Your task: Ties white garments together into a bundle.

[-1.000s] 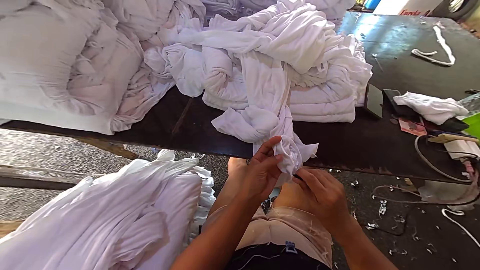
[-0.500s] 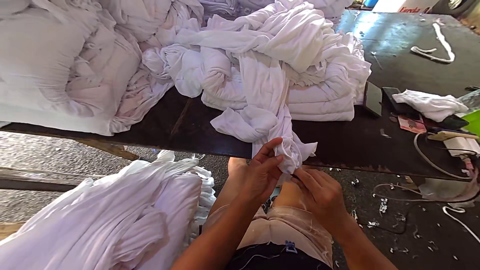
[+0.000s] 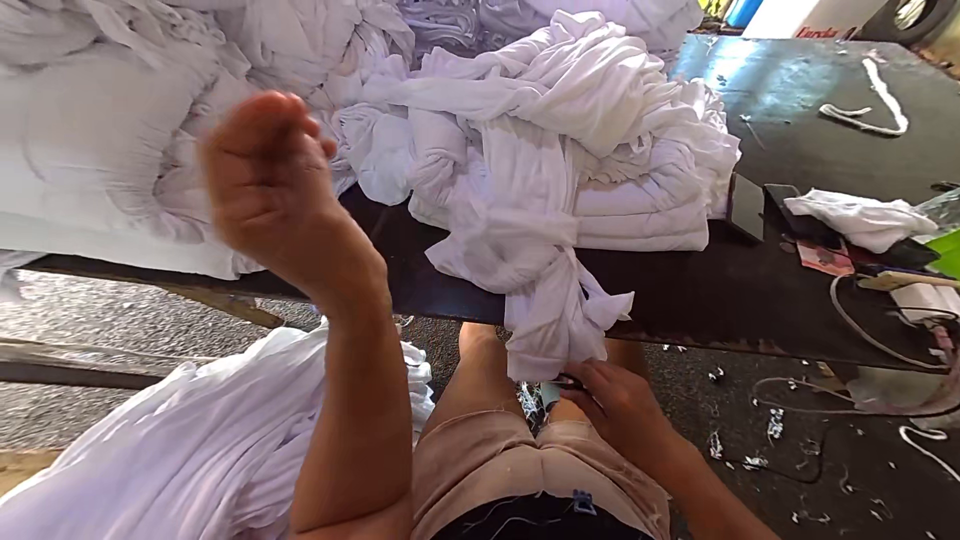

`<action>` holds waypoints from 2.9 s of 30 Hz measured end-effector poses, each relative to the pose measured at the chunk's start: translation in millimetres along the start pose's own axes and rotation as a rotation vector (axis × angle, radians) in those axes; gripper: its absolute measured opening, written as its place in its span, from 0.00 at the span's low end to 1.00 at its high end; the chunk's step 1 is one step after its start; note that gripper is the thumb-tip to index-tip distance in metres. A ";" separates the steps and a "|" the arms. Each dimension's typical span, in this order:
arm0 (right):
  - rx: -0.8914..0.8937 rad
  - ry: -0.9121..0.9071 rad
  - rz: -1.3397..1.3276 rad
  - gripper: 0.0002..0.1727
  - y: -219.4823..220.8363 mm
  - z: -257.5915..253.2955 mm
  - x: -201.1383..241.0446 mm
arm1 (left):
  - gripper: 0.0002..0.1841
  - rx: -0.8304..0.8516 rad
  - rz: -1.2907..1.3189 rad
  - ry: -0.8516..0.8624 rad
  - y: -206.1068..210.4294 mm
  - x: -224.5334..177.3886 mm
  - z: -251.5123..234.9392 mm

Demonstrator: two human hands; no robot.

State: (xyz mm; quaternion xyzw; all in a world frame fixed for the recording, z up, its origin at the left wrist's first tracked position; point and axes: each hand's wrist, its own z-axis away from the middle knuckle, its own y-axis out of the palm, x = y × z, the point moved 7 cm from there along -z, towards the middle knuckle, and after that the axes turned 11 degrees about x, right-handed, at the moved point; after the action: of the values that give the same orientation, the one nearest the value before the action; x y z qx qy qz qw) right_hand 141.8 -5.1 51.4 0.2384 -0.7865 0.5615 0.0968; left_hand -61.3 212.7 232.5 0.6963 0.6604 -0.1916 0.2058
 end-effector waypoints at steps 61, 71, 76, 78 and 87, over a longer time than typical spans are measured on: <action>-0.152 0.549 -1.596 0.13 20.9 -30.1 -36.6 | 0.10 0.467 0.808 -0.960 70.4 29.7 223.9; -0.064 0.453 -1.252 0.05 14.1 -31.4 -27.5 | 0.08 0.691 0.079 -0.377 77.1 3.1 213.5; -0.058 0.269 -0.513 0.22 -5.8 -24.3 -17.4 | 0.13 0.851 0.336 -0.566 77.3 3.9 225.0; -0.098 0.158 -0.251 0.22 -15.1 -20.0 -3.3 | 0.13 0.799 0.412 -0.624 73.3 6.6 226.7; -0.127 -0.028 0.157 0.14 -14.1 -12.3 24.4 | 0.14 0.806 0.429 -0.515 74.6 -7.7 225.4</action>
State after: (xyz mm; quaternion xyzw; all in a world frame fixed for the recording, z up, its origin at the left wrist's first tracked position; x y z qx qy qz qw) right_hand 126.0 -3.8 77.8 0.1771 -0.8381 0.5128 0.0566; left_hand 13.9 81.4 49.4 0.7703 0.3048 -0.5488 0.1118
